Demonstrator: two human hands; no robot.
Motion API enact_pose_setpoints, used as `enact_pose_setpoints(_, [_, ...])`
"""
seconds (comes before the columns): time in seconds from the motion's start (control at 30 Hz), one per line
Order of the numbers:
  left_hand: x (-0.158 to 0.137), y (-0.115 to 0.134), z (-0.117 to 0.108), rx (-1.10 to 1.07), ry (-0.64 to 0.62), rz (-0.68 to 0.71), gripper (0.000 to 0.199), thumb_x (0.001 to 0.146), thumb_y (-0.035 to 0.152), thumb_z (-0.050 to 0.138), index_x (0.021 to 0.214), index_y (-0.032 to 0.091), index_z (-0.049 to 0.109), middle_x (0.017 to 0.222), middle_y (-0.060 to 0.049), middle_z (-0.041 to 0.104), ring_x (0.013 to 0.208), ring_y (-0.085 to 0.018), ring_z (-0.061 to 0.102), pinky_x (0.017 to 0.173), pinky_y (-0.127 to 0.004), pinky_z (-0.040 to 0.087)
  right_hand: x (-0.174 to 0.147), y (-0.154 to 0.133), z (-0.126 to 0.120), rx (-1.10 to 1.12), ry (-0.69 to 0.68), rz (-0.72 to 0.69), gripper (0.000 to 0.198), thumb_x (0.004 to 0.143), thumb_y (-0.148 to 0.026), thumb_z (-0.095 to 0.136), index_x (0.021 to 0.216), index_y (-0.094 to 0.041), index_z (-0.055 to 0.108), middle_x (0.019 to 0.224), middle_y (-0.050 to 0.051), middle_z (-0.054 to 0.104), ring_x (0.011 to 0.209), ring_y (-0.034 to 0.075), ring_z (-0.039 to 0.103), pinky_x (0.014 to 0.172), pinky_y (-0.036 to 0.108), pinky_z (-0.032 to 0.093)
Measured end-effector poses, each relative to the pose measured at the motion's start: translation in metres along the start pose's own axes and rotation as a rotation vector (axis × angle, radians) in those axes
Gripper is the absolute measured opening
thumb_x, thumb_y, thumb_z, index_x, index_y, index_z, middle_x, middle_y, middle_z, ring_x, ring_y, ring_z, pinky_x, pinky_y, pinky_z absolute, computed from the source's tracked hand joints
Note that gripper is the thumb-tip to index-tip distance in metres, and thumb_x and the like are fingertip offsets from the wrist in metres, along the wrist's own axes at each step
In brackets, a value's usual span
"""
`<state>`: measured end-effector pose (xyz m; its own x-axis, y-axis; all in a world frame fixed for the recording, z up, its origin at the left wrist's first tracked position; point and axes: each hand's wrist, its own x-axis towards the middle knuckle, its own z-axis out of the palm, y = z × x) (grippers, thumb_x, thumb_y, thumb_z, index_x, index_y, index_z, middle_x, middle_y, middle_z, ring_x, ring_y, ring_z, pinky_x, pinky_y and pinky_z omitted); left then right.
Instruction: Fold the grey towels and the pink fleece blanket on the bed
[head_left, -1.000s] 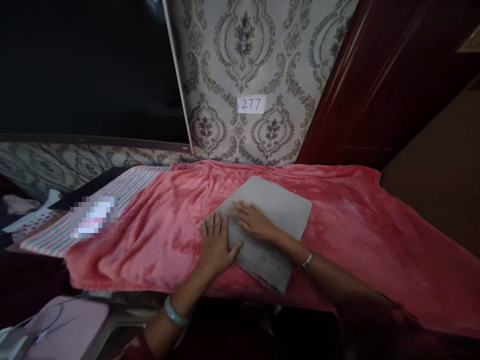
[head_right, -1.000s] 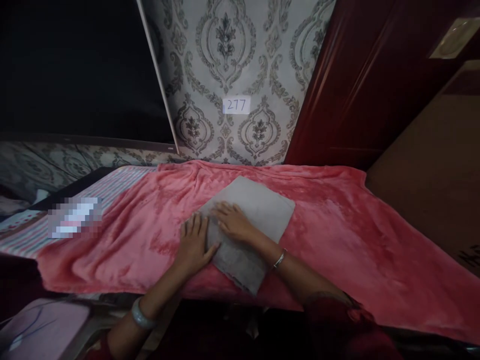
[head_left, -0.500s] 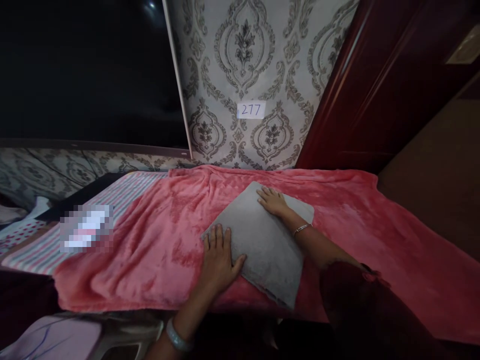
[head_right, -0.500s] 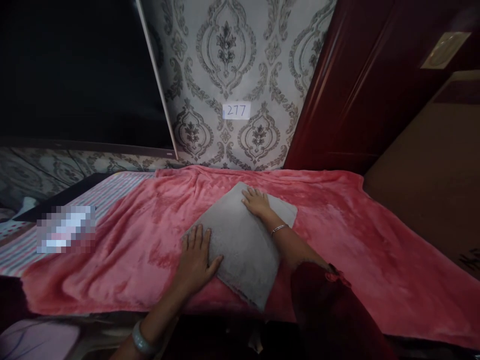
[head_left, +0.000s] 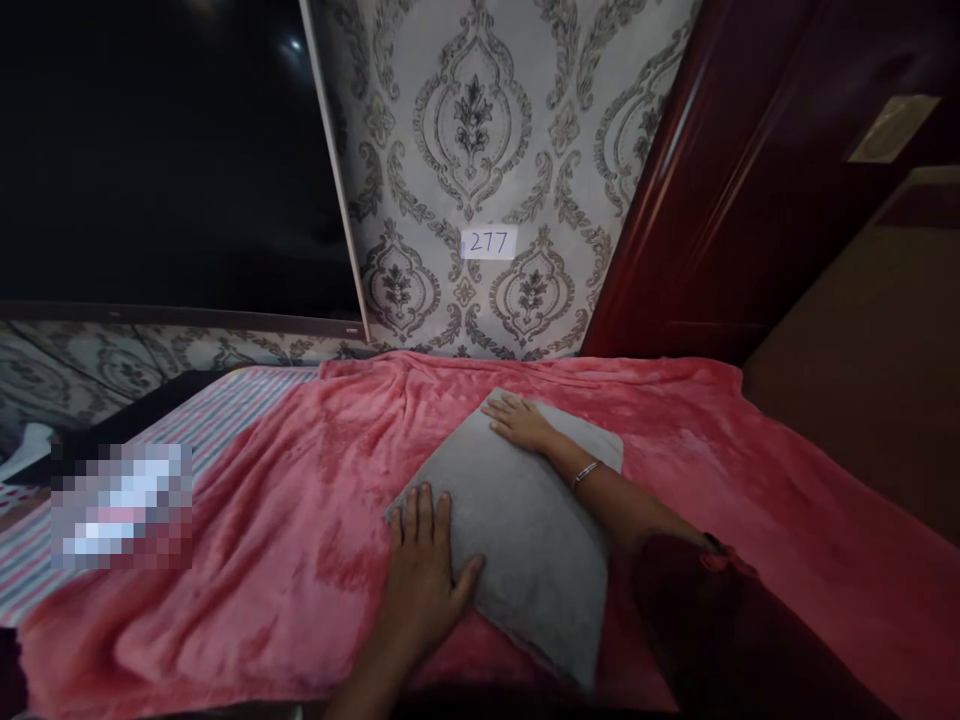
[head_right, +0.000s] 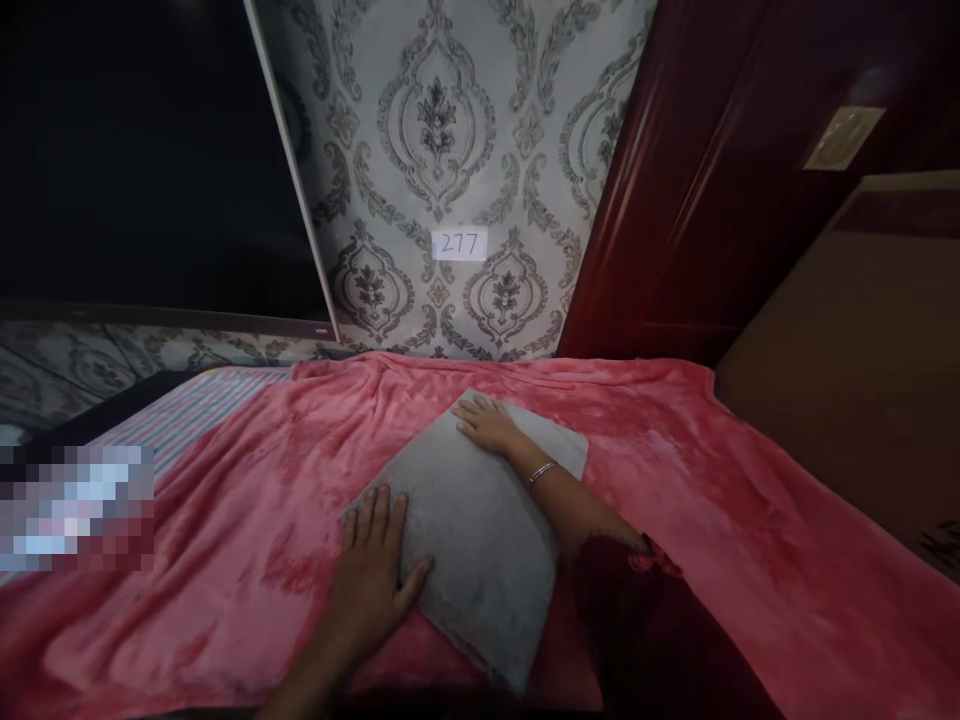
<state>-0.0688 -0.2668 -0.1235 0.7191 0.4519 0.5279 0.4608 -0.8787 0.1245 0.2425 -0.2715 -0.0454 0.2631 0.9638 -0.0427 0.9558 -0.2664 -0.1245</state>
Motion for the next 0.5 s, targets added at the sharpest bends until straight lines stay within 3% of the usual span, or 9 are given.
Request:
enact_pose_setpoints(0.13, [-0.001,-0.002,0.002,0.032,0.001,0.007,0.076,0.091,0.054,0.054,0.154,0.014,0.038,0.163,-0.023,0.028,0.150,-0.040,0.024,0.118,-0.063,0.024,0.017,0.025,-0.002,0.033,0.023,0.121,0.058,0.104,-0.046,0.025,0.158,-0.030,0.032,0.166,0.002,0.024,0.152,0.029,0.022,0.120,0.055,0.022])
enact_pose_setpoints(0.33, [0.001,-0.001,-0.003,0.037,-0.036,0.000,0.076,0.091,0.055,0.053,0.153,0.012,0.040,0.162,-0.024,0.029,0.150,-0.040,0.025,0.118,-0.063,0.027,0.018,0.027,0.001,0.060,0.074,0.193,0.057,0.105,-0.045,0.023,0.158,-0.028,0.033,0.162,0.005,0.034,0.149,0.024,0.030,0.120,0.046,0.026])
enact_pose_setpoints(0.5, [0.004,0.000,-0.004,0.013,-0.048,-0.012,0.077,0.091,0.056,0.054,0.152,0.012,0.041,0.161,-0.025,0.030,0.150,-0.041,0.026,0.117,-0.064,0.026,0.009,0.006,-0.006,0.017,0.107,0.247,0.056,0.104,-0.048,0.027,0.156,-0.029,0.036,0.165,0.009,0.026,0.152,0.032,0.022,0.117,0.063,0.021])
